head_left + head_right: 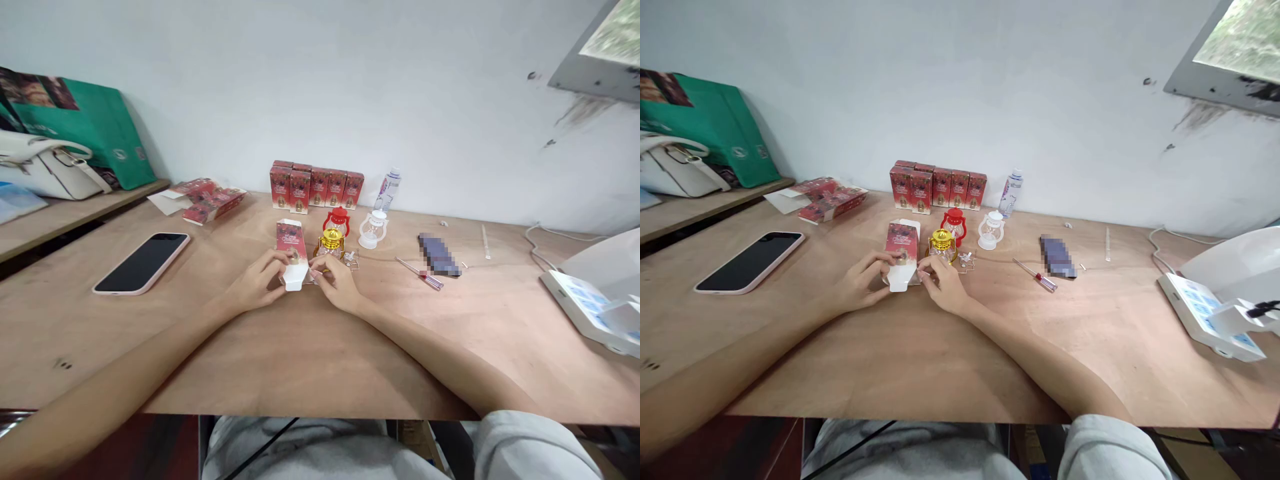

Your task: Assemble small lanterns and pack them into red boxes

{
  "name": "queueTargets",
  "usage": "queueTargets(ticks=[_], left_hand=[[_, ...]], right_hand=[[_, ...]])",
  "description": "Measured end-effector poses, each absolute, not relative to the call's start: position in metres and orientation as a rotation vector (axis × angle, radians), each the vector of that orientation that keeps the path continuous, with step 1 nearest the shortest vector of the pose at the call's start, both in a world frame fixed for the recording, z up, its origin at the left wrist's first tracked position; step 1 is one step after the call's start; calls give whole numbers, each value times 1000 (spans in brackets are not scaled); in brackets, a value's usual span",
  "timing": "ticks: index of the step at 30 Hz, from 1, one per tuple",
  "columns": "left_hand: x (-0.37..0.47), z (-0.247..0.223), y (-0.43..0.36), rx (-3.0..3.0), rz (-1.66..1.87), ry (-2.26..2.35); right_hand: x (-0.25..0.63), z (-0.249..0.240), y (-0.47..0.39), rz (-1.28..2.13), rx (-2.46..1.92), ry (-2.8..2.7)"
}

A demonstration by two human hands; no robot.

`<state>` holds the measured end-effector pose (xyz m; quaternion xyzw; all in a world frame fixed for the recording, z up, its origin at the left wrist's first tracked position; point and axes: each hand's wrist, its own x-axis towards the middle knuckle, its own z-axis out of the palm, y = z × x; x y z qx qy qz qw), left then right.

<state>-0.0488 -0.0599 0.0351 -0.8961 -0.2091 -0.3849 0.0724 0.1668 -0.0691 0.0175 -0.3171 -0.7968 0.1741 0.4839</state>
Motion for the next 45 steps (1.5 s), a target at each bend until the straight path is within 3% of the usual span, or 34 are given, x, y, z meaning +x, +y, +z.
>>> queueTargets(ticks=[35,45], left_hand=[[-52,25,-54,-2505,-1190,-826],[-47,27,-62,-2534,-1212,-647]], right_hand=[[168,16,-74,158,-546,-2228],[167,17,-72,41,-794,-2158]])
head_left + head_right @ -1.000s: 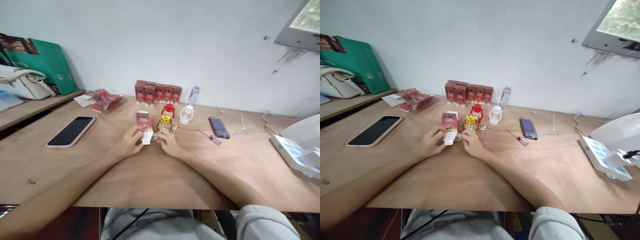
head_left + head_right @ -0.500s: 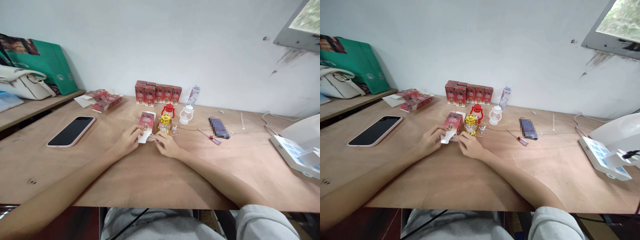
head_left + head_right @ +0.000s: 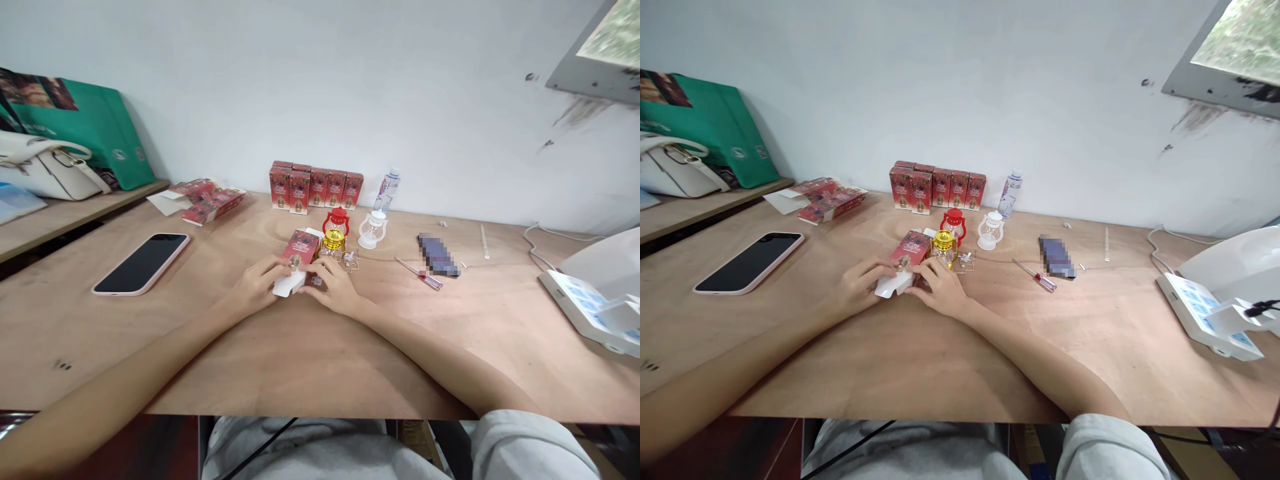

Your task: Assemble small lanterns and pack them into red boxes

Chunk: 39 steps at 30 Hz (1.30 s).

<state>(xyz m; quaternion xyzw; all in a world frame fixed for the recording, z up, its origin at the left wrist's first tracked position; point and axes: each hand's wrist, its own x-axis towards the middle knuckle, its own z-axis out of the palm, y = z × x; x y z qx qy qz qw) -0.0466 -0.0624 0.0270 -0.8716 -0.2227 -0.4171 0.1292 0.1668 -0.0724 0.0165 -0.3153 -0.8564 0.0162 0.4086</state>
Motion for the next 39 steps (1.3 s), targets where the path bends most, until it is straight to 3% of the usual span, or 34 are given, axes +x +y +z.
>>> queueTargets(ticks=[23,39], left_hand=[[-47,29,-61,-2626,-1111,-636],[-46,42,-69,-2856,-1228,-551]], right_hand=[[166,20,-71,165,-769,-2146],[168,13,-66,204,-775,-2026]])
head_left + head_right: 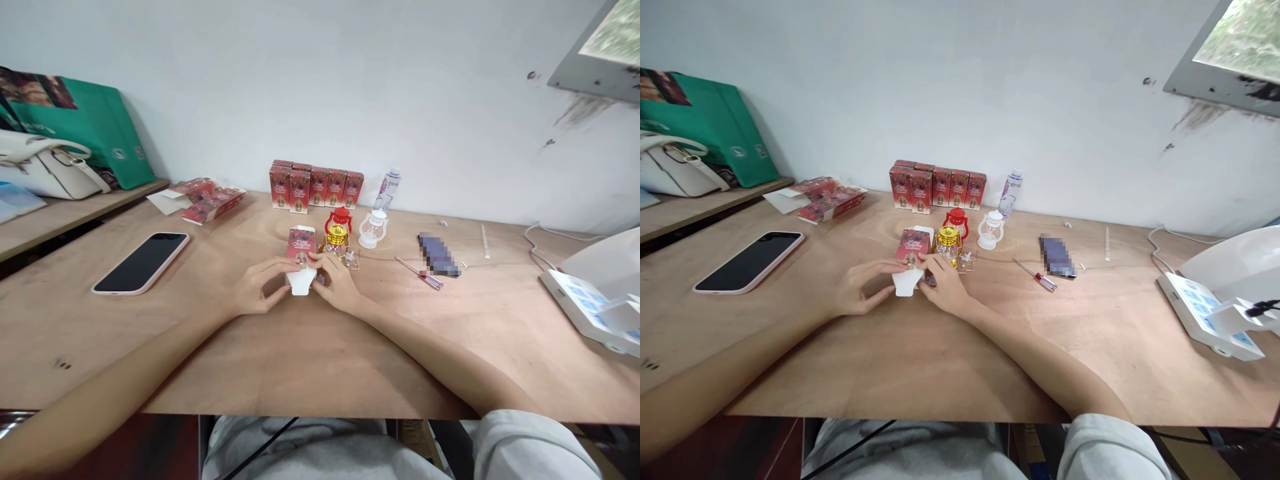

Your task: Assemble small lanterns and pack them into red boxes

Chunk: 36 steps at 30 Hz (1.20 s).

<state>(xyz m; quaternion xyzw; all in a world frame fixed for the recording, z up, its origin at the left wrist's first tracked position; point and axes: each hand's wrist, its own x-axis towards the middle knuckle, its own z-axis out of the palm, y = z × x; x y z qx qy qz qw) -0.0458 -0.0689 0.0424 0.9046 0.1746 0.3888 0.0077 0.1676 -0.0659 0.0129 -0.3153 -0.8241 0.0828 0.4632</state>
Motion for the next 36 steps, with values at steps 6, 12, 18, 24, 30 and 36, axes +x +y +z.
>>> queueTargets(ticks=[6,12,18,24,30,36], left_hand=[[-41,34,-68,2797,1324,738],[-39,33,-69,2866,1270,770],[-41,28,-64,2836,1246,844],[-37,23,-63,2745,1428,827],[-34,23,-65,2926,1433,699],[-32,29,-71,2988,1420,1004]], right_hand=[[171,11,-62,151,-726,-2019],[174,12,-64,156,-694,-2062],[174,18,-70,165,-690,-2085],[172,20,-71,62,-663,-2032],[169,17,-75,-3,-625,-1919],[170,11,-75,-64,-725,-1812]])
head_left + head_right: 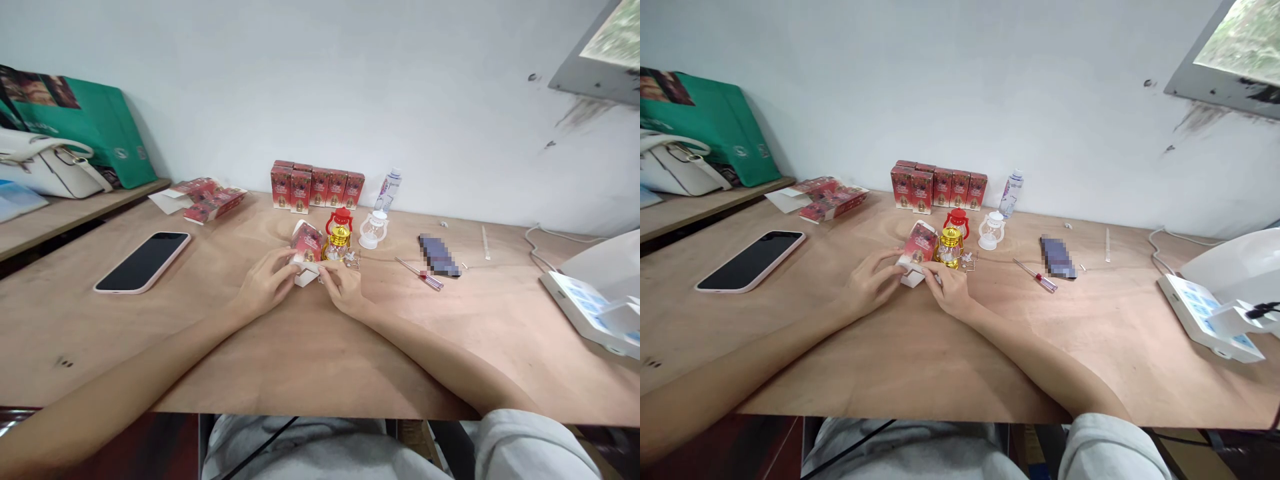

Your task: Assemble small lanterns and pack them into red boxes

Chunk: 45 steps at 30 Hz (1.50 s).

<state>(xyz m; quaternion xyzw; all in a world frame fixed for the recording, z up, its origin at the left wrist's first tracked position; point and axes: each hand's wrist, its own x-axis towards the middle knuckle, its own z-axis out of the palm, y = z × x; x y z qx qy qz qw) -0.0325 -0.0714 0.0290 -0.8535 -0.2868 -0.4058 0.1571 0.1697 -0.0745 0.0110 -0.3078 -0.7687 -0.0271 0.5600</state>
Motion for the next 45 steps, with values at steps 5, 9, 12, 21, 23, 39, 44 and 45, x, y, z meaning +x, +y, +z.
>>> queueTargets(ticks=[5,9,12,21,23,39,44,45], left_hand=[[-34,33,-72,-2359,-1113,-743],[-37,36,-68,-2252,-1081,-672],[-40,38,-66,-2223,-1064,-631],[-46,38,-62,-2310,-1076,-615],[-46,40,-62,-2289,-1083,-582],[-46,36,-58,-2285,-949,-541],[-46,32,-59,-2305,-969,-528],[-46,31,-59,-2324,-982,-522]], right_hand=[[164,1,-76,255,-775,-1556],[157,-4,-77,522,-719,-1433],[156,0,-79,512,-666,-1520],[164,22,-87,-6,-498,-1897],[166,23,-87,30,-492,-1921],[160,20,-86,10,-702,-1961],[158,20,-85,59,-710,-1931],[158,20,-85,83,-714,-1924]])
